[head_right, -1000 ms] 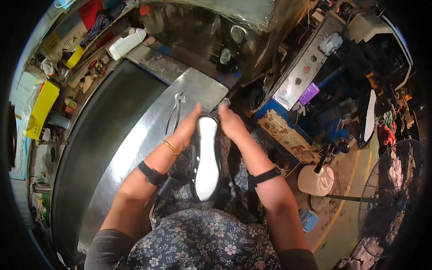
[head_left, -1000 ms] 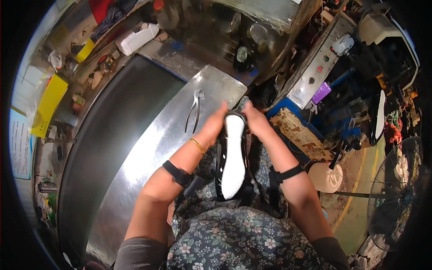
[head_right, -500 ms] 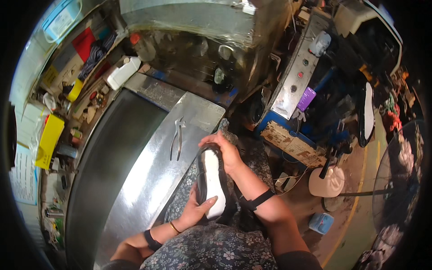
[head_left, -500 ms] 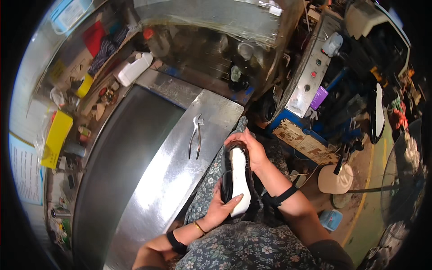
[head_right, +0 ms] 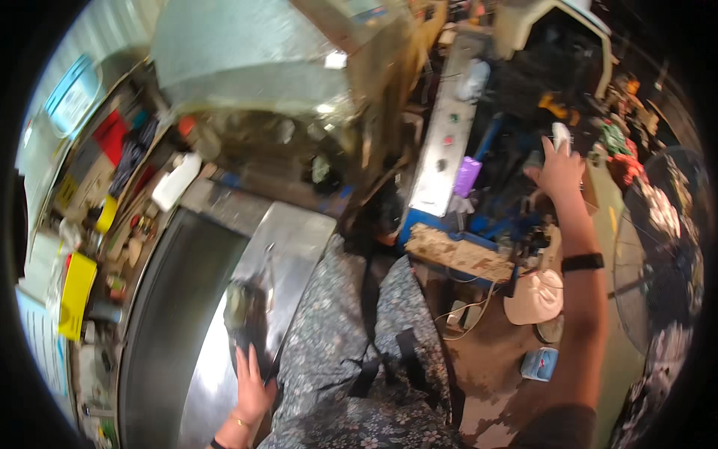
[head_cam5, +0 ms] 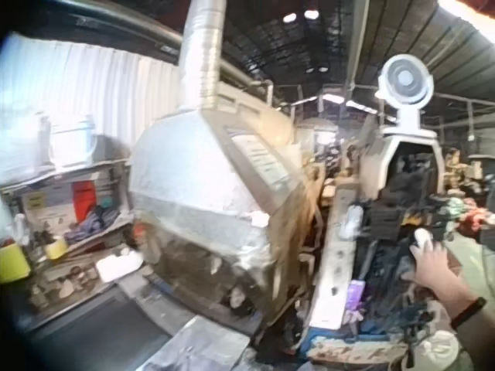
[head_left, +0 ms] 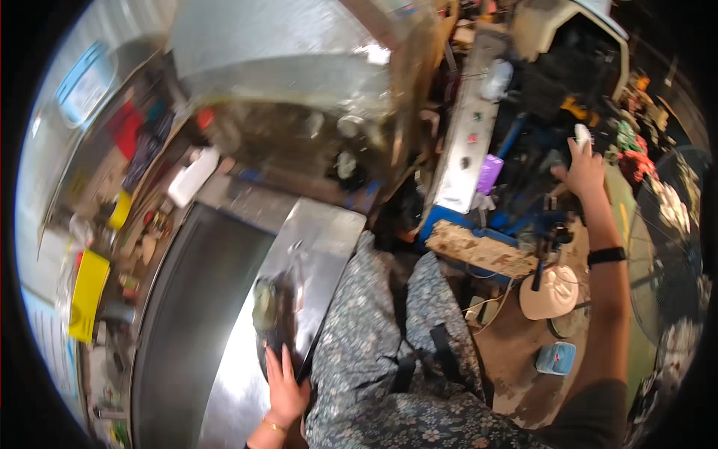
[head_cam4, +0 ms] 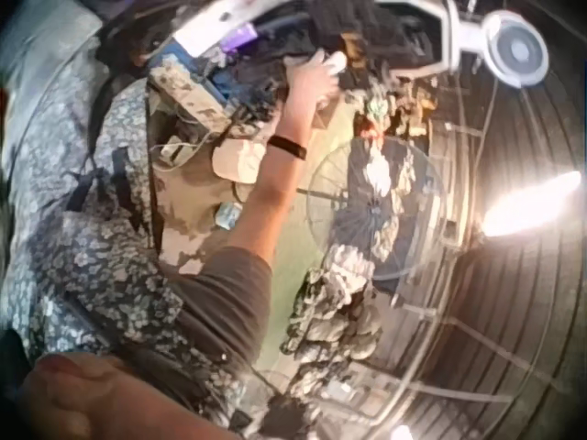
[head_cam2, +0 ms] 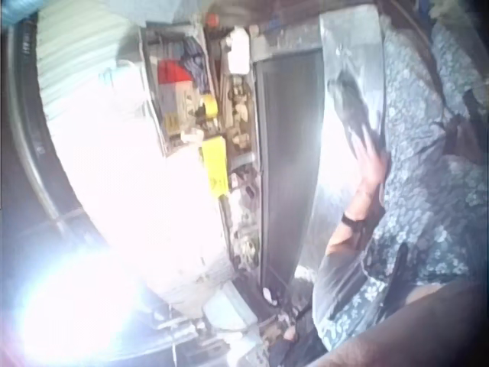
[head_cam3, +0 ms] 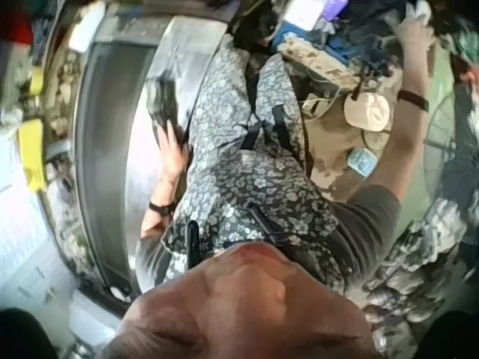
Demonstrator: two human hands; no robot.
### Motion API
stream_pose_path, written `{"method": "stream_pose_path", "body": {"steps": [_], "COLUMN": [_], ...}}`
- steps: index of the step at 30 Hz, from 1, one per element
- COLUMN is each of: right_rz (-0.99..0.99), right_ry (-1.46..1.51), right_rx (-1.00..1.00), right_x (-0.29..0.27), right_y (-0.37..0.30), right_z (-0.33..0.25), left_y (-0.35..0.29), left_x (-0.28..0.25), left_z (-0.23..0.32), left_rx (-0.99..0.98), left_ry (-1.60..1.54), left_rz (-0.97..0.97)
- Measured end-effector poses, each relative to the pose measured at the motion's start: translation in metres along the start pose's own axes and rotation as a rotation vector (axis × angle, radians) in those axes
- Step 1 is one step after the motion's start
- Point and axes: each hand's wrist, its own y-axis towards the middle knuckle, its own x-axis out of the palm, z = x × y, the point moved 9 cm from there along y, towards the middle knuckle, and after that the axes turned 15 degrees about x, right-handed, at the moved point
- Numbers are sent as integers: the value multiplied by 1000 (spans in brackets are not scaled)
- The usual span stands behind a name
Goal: Using industrial machinery to process and assemble shoe components in a factory setting.
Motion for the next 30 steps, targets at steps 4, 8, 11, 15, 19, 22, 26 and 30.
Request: {"method": "stream_pose_path", "body": {"steps": [4,8,11,15,19,22,26,30], "right_rz": [-136,99,73,-307,-688,-1182,-2077,-2288], "right_ry": [161,368,765,1575,1505,1809,1511,991], "right_rx": [293,132,-52,-297,-755,-695,-696,-510], "right_x": [35,-3,-37,-76,-123,-118,-83,-27], "right_y": [-1,-33,-97,-211,-326,-344,-412,-479], "right_z": [56,50,28,-50,-136,-167,-203,-185], "left_y": [6,48,90,150,181,162,107,63], "left_x": [-12,-11,6,15,8,-12,-7,-11], "left_z": [25,48,86,136,108,68,92,57], "left_rx": [122,142,218,241,-146,-383,83,206], "left_ry": [96,-443,-679,-1026,-1726,-1612,-549,-791], "left_rz": [267,210,17,125,467,375,-184,161]}}
